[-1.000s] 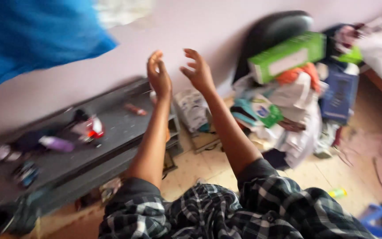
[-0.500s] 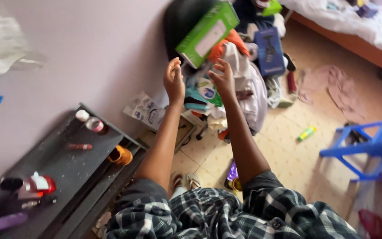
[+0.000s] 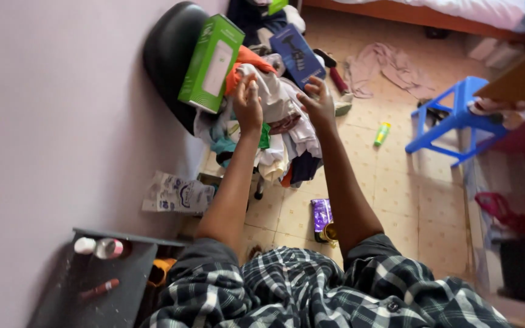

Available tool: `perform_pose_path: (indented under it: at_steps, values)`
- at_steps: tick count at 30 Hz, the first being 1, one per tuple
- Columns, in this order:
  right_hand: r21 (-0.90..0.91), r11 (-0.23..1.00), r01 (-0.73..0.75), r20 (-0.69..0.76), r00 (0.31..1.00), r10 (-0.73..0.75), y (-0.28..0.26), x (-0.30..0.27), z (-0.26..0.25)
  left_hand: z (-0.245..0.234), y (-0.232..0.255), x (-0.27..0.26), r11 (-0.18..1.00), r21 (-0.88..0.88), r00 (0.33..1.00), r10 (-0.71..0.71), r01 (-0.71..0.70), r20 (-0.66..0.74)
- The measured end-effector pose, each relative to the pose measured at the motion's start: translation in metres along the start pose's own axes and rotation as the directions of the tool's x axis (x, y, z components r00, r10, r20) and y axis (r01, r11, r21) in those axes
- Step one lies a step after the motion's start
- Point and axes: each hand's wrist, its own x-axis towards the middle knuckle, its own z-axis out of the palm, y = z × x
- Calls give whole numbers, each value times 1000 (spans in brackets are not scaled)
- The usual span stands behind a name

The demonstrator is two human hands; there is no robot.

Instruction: Move and organize various personal items including shoes, caps, and toiletries within a bedroom and into a closet.

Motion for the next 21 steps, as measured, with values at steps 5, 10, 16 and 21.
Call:
perform_pose_path:
  at_steps: [5, 10, 16, 21]
  values:
    - [10, 1000, 29, -133, 991, -27, -11, -12, -48, 47, -12, -2, 983, -181, 994, -5, 25, 108]
    - [-38, 999, 26, -278, 960, -35, -33, -24, -102, 107, -26, -19, 981, -160, 972, -74, 111, 224]
    - [-59, 998, -27, -385, 923, 2, -19, -9, -151, 178, -47, -33, 960, -163, 923, -158, 226, 352]
    - [-23, 1000, -18, -380, 925, 8, -1, 44, -190, 240, -76, -10, 971, -185, 928, -73, 149, 364]
